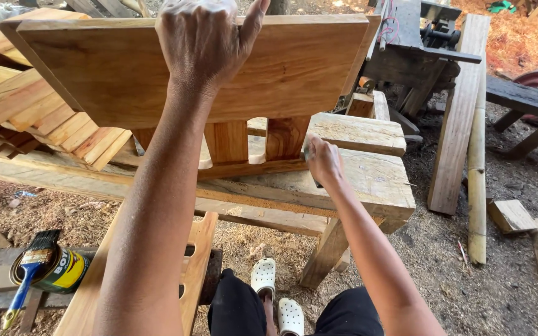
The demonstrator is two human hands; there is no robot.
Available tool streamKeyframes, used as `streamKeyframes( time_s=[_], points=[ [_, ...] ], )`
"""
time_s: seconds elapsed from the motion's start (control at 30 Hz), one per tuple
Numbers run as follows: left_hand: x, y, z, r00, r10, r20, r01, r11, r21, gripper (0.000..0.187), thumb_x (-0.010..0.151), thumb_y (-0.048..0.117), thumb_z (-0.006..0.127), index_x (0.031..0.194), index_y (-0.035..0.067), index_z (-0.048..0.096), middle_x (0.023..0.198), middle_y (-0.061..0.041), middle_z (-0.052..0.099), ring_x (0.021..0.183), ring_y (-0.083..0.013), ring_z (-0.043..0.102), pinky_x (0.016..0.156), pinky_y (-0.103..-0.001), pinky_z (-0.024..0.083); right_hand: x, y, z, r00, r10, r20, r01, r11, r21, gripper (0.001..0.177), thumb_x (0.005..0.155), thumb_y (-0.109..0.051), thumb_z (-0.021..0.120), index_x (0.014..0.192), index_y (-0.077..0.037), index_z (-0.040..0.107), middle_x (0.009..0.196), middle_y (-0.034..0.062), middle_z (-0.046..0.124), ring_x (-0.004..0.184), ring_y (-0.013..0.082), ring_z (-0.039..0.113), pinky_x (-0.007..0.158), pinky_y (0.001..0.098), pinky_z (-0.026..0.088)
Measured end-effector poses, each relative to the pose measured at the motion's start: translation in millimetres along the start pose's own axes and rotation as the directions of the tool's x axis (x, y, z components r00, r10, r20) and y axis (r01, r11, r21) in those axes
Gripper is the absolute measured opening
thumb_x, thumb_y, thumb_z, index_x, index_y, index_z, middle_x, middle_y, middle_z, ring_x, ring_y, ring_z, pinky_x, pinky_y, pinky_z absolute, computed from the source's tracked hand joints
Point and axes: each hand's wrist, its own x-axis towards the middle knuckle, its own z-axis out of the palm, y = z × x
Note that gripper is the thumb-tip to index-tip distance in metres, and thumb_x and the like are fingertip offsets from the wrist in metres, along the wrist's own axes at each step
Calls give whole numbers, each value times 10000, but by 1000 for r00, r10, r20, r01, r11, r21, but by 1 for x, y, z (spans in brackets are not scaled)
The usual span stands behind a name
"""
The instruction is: The person sands a wooden chair backrest using a sanding block. They hold the piece with one hand and rub the sanding block over the edges and surfaces, flipping the piece to work on different sides.
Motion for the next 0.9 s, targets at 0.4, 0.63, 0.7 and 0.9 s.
streamKeyframes(
  time_s=[0.4, 0.63, 0.7, 0.9],
  points=[
    [2, 2, -6, 1000, -7, -25, 6, 1000, -22, 778, 1152, 700, 348, 494, 284, 331, 429, 109, 251, 383, -52, 155, 406, -280, 183, 33, 19, 4, 993, -58, 99, 78, 974, -214, 370, 1201, -277, 380, 1152, -29, 650, 745, 143, 626, 480, 121, 387, 383, 246, 325],
    [4, 3, -7, 999, -20, -48, 19, 1000, -15, 764, 1150, 688, 353, 499, 288, 337, 425, 108, 264, 378, -54, 161, 402, -282, 178, -12, 8, -6, 986, -138, 94, 164, 904, -394, 378, 1157, -254, 359, 1069, -15, 639, 677, 80, 598, 443, 96, 401, 340, 232, 351],
    [1, 5, -7, 998, -30, -53, 28, 999, -39, 688, 1144, 608, 328, 540, 283, 364, 447, 108, 279, 392, -38, 184, 417, -285, 201, -46, -13, -21, 994, -42, 97, 71, 947, -313, 375, 1111, -271, 333, 1458, -170, 434, 579, 44, 576, 370, 121, 345, 317, 256, 290],
    [2, 2, -5, 1000, -13, -16, 13, 1000, 14, 749, 1141, 678, 330, 500, 289, 339, 419, 104, 265, 365, -49, 173, 382, -277, 193, 23, 25, 3, 996, -86, 39, 92, 978, -187, 424, 1077, -287, 367, 1423, -91, 516, 549, 64, 600, 336, 102, 307, 275, 255, 281]
  ],
)
